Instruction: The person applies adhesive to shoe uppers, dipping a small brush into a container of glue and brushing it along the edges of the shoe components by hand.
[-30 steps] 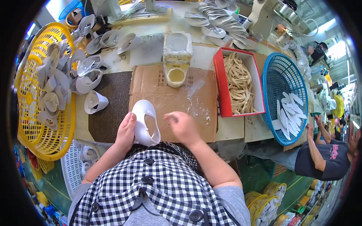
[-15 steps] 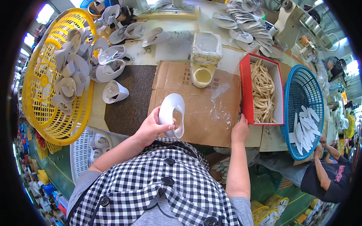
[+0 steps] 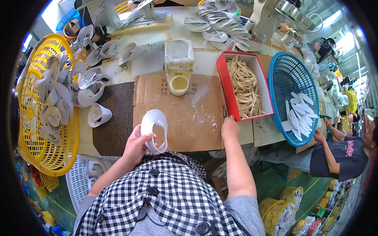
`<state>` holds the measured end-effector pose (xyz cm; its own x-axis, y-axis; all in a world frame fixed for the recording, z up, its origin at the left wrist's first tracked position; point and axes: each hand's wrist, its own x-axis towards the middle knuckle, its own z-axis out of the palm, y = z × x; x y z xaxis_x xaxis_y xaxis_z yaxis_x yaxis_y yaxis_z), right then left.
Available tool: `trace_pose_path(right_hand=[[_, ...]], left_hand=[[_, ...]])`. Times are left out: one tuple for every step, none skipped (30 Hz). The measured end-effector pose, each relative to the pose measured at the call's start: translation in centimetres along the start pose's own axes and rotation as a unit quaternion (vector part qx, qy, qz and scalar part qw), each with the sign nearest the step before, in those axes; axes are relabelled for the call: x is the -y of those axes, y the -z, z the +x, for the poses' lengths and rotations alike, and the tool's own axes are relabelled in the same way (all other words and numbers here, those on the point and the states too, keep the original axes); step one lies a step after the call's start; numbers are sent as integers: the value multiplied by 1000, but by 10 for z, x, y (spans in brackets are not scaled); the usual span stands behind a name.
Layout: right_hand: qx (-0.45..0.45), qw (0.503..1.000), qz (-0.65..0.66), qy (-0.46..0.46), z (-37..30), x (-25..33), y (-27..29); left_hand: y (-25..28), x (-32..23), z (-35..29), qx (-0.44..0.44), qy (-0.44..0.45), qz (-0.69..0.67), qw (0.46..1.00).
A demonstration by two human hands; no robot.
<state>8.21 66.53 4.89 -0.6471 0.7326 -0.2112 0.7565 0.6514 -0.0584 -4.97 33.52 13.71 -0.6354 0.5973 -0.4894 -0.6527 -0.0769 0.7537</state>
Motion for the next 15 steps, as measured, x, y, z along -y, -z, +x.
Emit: trace_pose_path(right_hand=[[-1, 1000, 0, -1, -3, 2, 5], [19, 999, -29, 23, -8, 3, 13], [39, 997, -58, 46, -12, 4, 16], [37, 997, -58, 45, -15, 1, 14], [23, 997, -54, 53, -21, -4, 9], [9, 997, -50, 60, -26, -8, 5], [9, 997, -51, 58, -31, -12, 3], [3, 998, -43, 48, -36, -15, 0], [-4, 999, -34, 38, -40, -19, -1], [-4, 999, -35, 33, -43, -22, -1], [-11, 999, -13, 34, -46, -26, -1], [-17, 999, 8, 34, -48, -29, 0], [-19, 999, 8, 26, -48, -31, 0], [-31, 999, 42, -7, -46, -32, 0], [-43, 995, 76, -39, -43, -34, -1]], left_hand=[[0, -1, -1, -6, -4, 7, 1000], [-1, -2, -2, -5, -3, 8, 1000], [-1, -2, -3, -24, -6, 8, 1000], [-2, -2, -3, -41, -9, 6, 999], [-2, -1, -2, -39, -8, 6, 999], [0, -2, -2, -45, -9, 6, 999], [1, -1, -2, -50, -8, 6, 999], [4, 0, -1, -48, -7, 6, 999], [7, 3, 1, -44, -7, 8, 999], [7, 4, 3, -39, -8, 11, 999], [4, 5, 4, -56, -9, 12, 998], [3, 6, 5, -51, -7, 13, 999], [3, 7, 7, -59, -8, 18, 998], [3, 9, 10, -67, -8, 23, 997], [4, 11, 12, -64, -8, 27, 998]])
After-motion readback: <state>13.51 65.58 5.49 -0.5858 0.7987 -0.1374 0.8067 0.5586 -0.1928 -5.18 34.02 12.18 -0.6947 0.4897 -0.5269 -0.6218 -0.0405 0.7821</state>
